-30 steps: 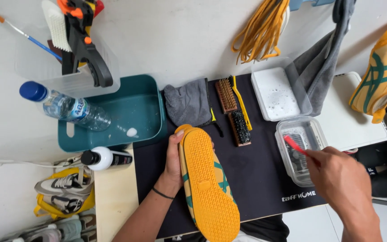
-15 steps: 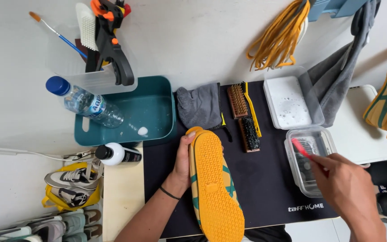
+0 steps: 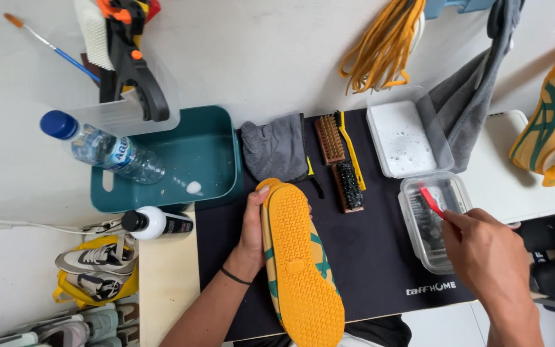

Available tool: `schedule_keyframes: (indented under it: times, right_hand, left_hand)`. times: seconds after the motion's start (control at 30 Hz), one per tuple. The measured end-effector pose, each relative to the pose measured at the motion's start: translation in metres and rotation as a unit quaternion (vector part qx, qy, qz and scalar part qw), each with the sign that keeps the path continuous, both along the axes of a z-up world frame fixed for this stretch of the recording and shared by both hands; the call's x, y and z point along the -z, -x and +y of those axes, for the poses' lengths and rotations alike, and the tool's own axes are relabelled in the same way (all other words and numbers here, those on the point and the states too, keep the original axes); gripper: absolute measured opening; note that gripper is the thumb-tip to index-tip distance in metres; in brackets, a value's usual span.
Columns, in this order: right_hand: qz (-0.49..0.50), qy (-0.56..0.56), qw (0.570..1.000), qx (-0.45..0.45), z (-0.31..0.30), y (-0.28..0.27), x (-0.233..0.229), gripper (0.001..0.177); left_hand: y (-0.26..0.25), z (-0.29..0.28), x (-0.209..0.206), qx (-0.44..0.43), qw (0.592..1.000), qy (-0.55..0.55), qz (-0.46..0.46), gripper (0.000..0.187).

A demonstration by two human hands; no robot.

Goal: The person holds a yellow and green sneaker and scrubs the sole with a red toothbrush. They repeatedly dip the brush into a container of soapy water and continue scrubbing the textured bottom of the shoe.

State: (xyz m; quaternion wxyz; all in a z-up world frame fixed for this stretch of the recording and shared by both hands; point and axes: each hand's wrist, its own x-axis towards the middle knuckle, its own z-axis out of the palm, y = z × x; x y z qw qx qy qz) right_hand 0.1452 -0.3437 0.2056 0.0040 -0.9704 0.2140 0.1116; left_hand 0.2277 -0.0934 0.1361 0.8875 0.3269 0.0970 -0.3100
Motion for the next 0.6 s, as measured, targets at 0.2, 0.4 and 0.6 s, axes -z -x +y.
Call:
schedule_keyframes:
  times: [0.2,0.4,0.6]
  right_hand:
    - [0.032,-0.006,0.999,0.010,0.002,0.000,-0.007,0.024]
    - [0.001,0.001,1.000,-0.015,-0.001,0.000,0.004,0.022]
    - [0.026,0.038,0.999,0.017,0.000,0.003,-0.001,0.021]
  left_hand:
    - [0.000,0.001,-0.006,0.000,1.000,-0.020,0.002,0.053]
    - [0.001,0.003,-0.005,0.013,1.000,-0.017,0.009,0.052]
    - [0.000,0.003,-0.005,0.011,1.000,-0.011,0.002,0.052]
